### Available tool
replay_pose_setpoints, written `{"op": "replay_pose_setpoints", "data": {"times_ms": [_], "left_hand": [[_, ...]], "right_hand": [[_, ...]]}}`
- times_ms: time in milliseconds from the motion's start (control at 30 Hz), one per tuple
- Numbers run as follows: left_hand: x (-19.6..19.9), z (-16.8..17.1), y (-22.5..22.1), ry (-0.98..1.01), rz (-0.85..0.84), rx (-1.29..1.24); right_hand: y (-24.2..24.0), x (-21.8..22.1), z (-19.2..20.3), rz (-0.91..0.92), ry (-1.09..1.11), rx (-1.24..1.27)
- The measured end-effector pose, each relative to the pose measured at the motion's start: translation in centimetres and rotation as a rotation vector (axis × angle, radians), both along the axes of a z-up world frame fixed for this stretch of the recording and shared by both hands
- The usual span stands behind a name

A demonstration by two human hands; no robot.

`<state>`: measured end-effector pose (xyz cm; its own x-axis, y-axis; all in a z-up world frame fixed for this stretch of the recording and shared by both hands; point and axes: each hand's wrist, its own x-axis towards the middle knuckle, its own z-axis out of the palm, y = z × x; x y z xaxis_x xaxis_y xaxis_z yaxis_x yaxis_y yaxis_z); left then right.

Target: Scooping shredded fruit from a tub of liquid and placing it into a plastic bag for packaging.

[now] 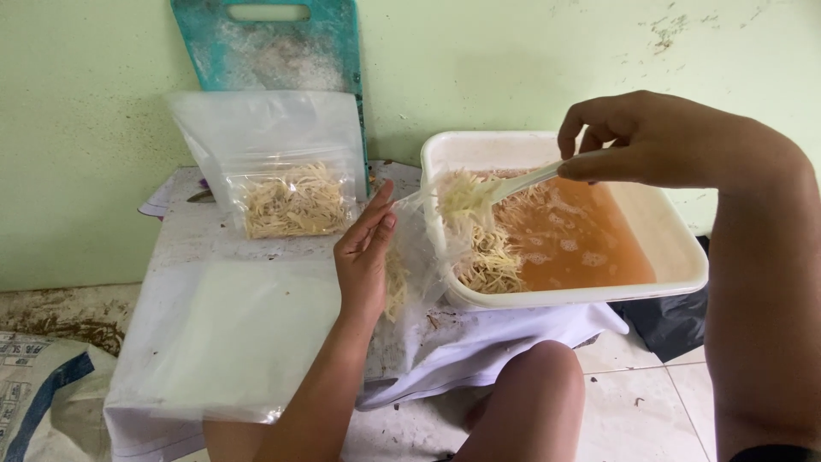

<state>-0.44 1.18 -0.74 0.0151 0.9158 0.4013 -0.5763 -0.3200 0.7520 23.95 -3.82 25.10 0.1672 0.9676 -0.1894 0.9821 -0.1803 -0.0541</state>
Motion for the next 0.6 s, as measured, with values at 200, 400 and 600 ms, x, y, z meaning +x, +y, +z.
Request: {"op": "replay_pose_setpoints", "data": {"times_ms": [200, 400, 600], "left_hand": [[-0.4, -0.7, 0.1, -0.051, -0.034, 0.043], [-0.3, -0.9, 0.2, 0.017, 0.081, 0.016], [-1.0, -1.2, 0.2, -0.001, 0.088, 0.023]], "right_hand": [[2.1, -5.2, 1.4, 0.157, -0.106, -0.093], [3.9, -9.6, 0.1, 0.326, -0.018, -0.159], [6.7, -11.1, -5.1, 0.519, -0.036, -0.212]]}}
